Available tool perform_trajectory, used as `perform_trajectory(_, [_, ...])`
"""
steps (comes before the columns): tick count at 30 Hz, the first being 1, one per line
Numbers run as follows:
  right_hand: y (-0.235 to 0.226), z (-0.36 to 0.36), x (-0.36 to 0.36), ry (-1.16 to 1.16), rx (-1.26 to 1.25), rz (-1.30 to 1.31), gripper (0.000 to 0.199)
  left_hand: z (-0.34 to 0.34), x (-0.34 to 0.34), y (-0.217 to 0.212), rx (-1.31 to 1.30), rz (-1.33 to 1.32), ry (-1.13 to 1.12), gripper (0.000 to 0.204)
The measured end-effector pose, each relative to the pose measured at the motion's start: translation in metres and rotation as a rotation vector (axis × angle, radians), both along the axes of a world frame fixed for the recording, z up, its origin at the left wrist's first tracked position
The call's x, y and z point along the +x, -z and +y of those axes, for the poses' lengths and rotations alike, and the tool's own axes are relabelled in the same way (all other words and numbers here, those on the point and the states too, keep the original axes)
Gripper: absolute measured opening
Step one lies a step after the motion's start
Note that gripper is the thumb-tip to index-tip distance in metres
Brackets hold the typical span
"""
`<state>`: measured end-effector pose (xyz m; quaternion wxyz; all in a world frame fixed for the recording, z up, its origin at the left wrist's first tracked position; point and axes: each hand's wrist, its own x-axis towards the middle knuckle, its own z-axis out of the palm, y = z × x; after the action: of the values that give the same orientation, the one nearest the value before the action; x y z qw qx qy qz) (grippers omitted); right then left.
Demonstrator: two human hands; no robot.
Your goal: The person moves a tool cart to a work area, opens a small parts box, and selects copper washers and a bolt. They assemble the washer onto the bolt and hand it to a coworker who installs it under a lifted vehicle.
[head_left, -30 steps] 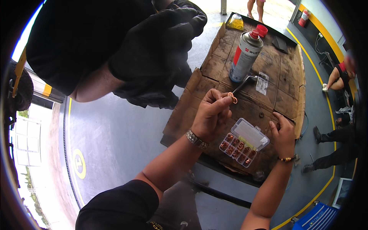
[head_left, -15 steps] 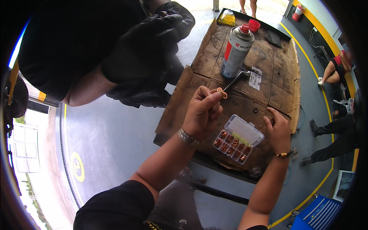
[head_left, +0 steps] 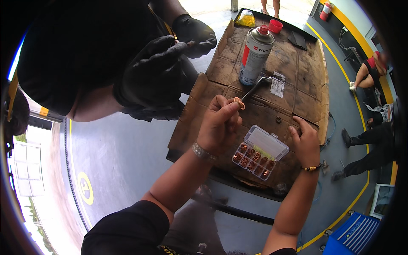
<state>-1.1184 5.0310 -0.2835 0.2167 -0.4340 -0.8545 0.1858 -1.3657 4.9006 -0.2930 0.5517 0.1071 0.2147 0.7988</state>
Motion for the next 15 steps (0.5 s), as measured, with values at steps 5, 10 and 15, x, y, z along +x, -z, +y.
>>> perform_trajectory(5, [0.0,0.001,0.005,0.036,-0.038,-0.023,0.036,0.003,0.0,0.005,0.049,0.046,0.011,0.022])
perform_trajectory(10, [-0.001,-0.001,0.002,0.028,-0.046,-0.013,0.035,0.001,-0.003,0.0,0.06,0.048,-0.005,0.021])
perform_trajectory(15, [-0.003,-0.001,0.004,0.042,-0.082,-0.034,0.035,0.001,0.0,-0.004,0.009,0.005,-0.03,0.023])
